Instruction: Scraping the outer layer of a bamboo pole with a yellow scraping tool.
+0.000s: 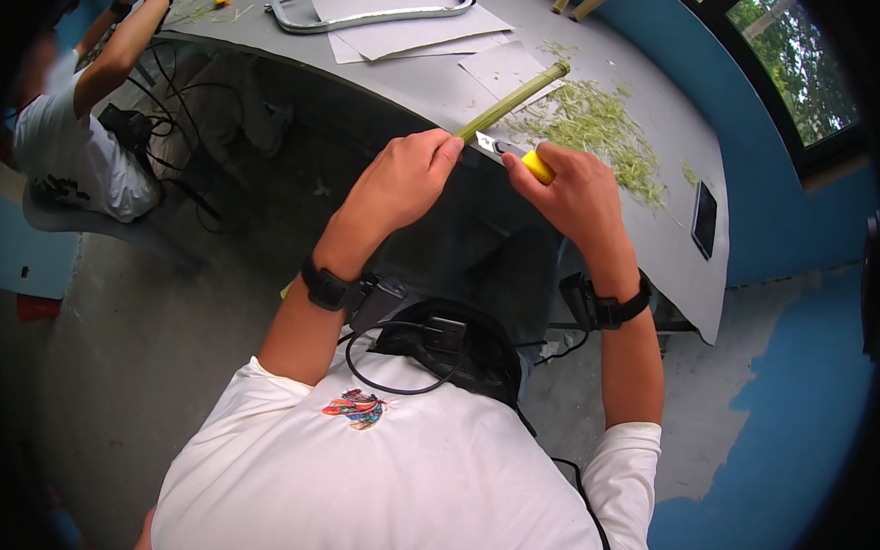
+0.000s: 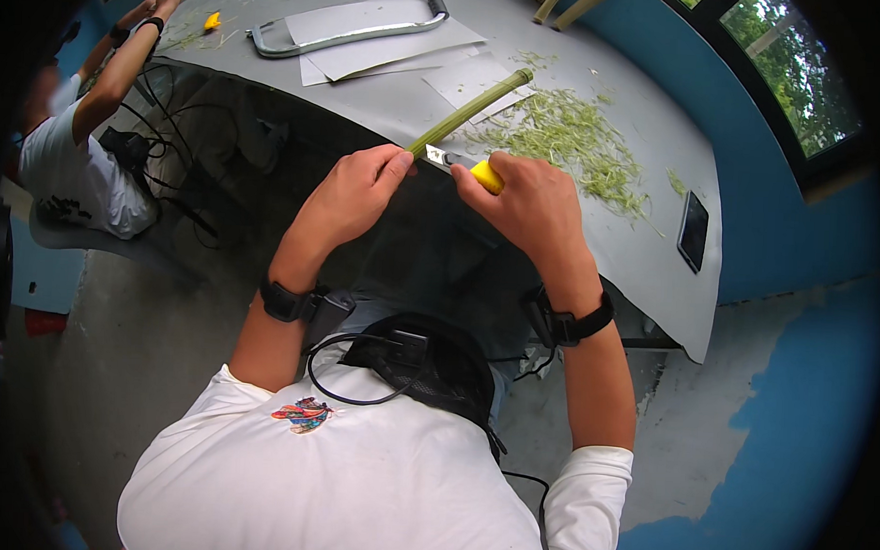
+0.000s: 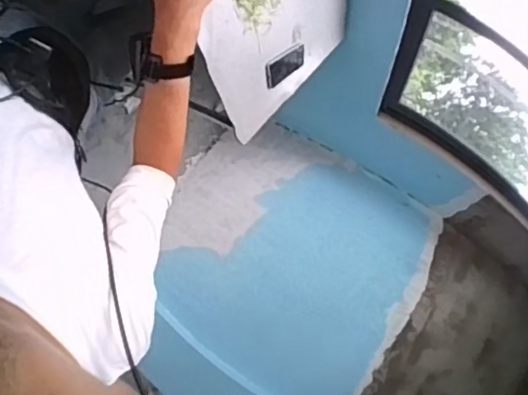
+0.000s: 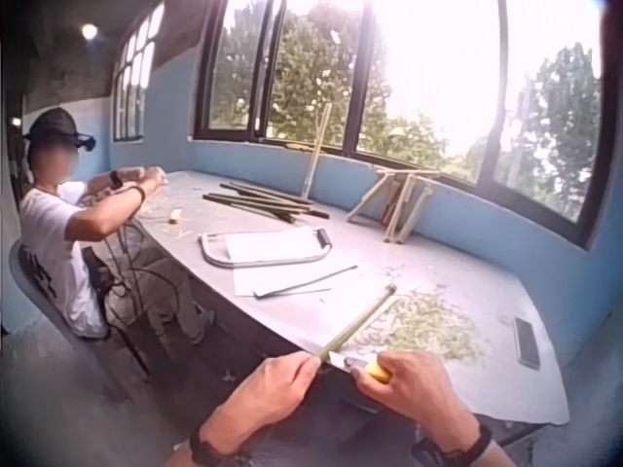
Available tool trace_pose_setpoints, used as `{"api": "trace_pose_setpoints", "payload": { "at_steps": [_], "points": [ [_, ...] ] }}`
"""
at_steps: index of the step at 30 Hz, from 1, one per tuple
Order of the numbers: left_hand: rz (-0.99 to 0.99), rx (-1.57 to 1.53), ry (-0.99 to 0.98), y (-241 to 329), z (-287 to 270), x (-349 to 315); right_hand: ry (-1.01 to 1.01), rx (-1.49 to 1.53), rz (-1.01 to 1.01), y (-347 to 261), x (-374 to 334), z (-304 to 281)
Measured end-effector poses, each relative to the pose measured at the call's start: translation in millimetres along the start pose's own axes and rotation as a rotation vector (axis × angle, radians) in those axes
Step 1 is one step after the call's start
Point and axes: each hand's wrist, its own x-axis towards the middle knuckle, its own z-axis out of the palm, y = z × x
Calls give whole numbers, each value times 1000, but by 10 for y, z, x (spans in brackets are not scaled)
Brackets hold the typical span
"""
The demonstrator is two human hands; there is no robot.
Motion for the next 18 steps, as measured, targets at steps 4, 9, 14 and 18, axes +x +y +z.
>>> {"api": "trace_pose_setpoints", "payload": {
  "at_steps": [4, 9, 14, 18],
  "points": [
    [-1, 7, -12, 22, -18, -8, -4, -8, 5, -20, 7, -1],
    [20, 12, 10, 27, -7, -11, 31, 13, -24, 12, -4, 32],
    [59, -40, 32, 5, 20, -8, -9, -15, 10, -6, 9, 5],
    [4, 27, -28, 0, -9, -3, -6, -31, 16, -22, 10, 7]
  ]
}}
